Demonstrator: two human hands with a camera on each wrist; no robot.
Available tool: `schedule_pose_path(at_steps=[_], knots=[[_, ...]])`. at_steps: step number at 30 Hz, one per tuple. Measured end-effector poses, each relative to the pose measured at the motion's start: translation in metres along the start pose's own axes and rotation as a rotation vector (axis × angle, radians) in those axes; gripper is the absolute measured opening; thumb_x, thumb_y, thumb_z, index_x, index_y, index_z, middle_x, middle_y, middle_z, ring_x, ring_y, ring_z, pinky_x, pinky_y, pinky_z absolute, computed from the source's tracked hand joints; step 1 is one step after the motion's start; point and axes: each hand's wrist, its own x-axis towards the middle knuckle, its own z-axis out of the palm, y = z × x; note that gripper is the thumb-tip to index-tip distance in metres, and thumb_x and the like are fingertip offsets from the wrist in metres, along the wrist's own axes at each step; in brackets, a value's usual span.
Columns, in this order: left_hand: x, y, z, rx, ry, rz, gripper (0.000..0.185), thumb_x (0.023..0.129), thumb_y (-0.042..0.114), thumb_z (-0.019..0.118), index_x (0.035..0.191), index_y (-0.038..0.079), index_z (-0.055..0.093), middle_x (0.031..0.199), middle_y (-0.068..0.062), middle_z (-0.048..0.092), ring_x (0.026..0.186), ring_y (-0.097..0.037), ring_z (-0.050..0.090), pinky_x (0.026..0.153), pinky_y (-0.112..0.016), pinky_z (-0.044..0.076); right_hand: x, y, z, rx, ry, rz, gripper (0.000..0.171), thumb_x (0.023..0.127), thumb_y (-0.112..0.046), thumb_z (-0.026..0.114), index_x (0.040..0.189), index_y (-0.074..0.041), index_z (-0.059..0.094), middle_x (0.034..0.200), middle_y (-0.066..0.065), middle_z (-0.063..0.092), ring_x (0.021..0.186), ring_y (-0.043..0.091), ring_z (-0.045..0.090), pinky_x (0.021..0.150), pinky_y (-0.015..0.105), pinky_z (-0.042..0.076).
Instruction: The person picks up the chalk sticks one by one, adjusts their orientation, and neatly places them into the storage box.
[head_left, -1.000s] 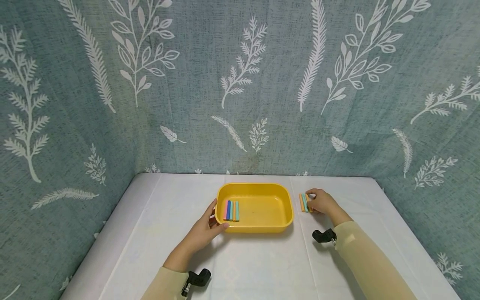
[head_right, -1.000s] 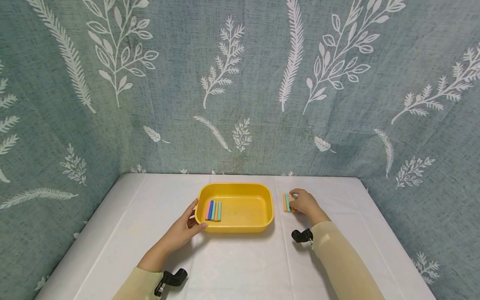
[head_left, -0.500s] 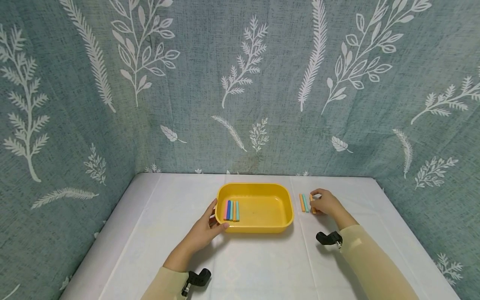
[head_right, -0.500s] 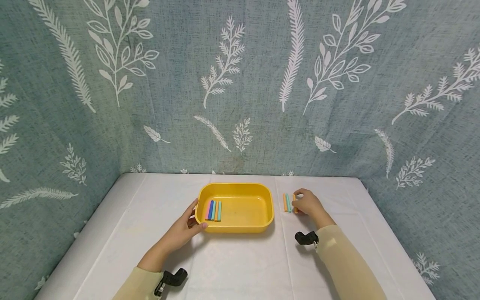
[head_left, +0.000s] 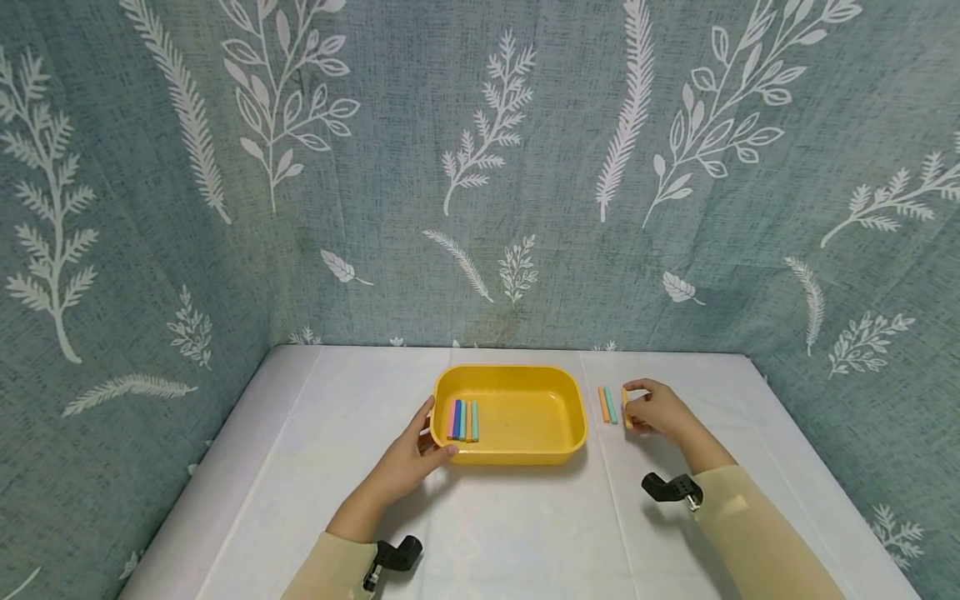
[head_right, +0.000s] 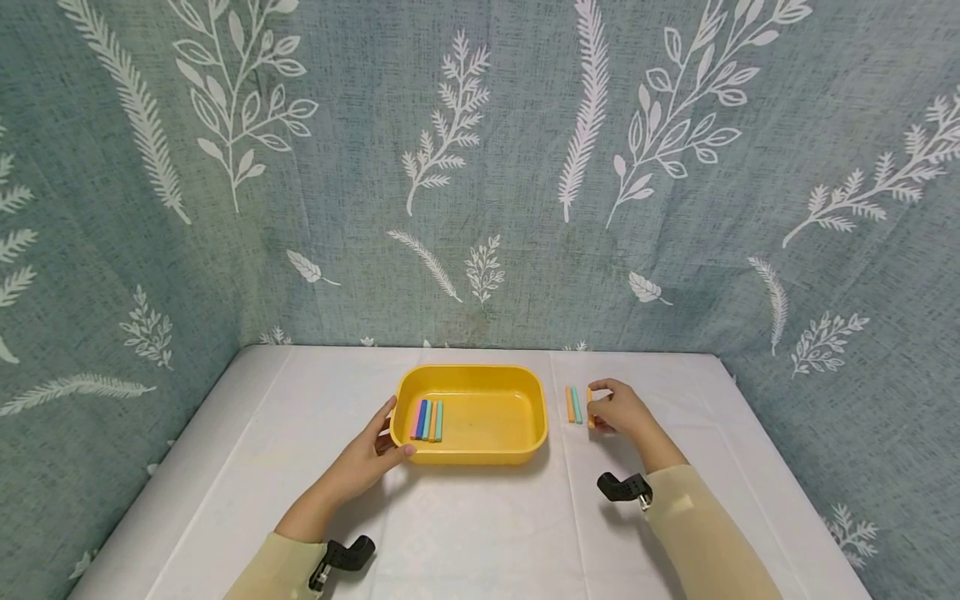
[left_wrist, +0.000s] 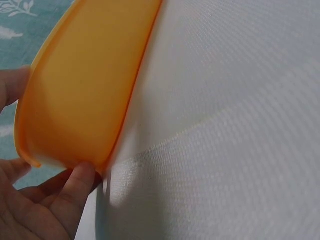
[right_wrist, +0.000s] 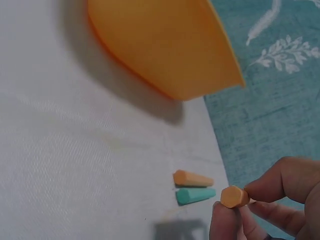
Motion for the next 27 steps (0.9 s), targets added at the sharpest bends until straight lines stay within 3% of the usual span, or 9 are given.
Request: schedule_pose_path(at_steps=[13,21,27], knots=[[0.000,0.001,-0.001,-0.013,-0.002,-0.017,0.095,0.091,0.036,0.075,0.163,0.023,0.014,0.155,-0.017,0.039,0.134,-0.034,0.050,0.109,-0.044,0.043,-0.017,-0.015,0.000,0.092,-0.044,-0.079,0.058,0.093,0.000,0.060,0.147,0.004,0.039,0.093,0.012,0.056,0.073,0.018,0.058,0.072,0.040,0.061],[0.001,0.001,-0.001,-0.029,-0.005,-0.008,0.095,0.091,0.036,0.075,0.163,0.023,0.014,0.155,-0.017,0.039,0.134,-0.034,0.050,0.108,-0.044,0.044,-0.024,-0.034,0.002,0.090,-0.068,-0.069,0.057,0.095,-0.002,0.059,0.148,-0.002,0.040,0.101,0.015,0.057,0.080,0.022,0.062,0.081,0.044,0.060],[0.000,0.001,0.000,-0.022,-0.002,-0.010,0.095,0.091,0.036,0.075,0.163,0.023,0.014,0.155,-0.018,0.038,0.134,-0.034,0.050,0.107,-0.044,0.044,-0.029,-0.049,0.009,0.149,-0.092,-0.083,0.056,0.094,0.001,0.058,0.147,0.000,0.041,0.100,0.015,0.056,0.080,0.022,0.060,0.078,0.041,0.061]])
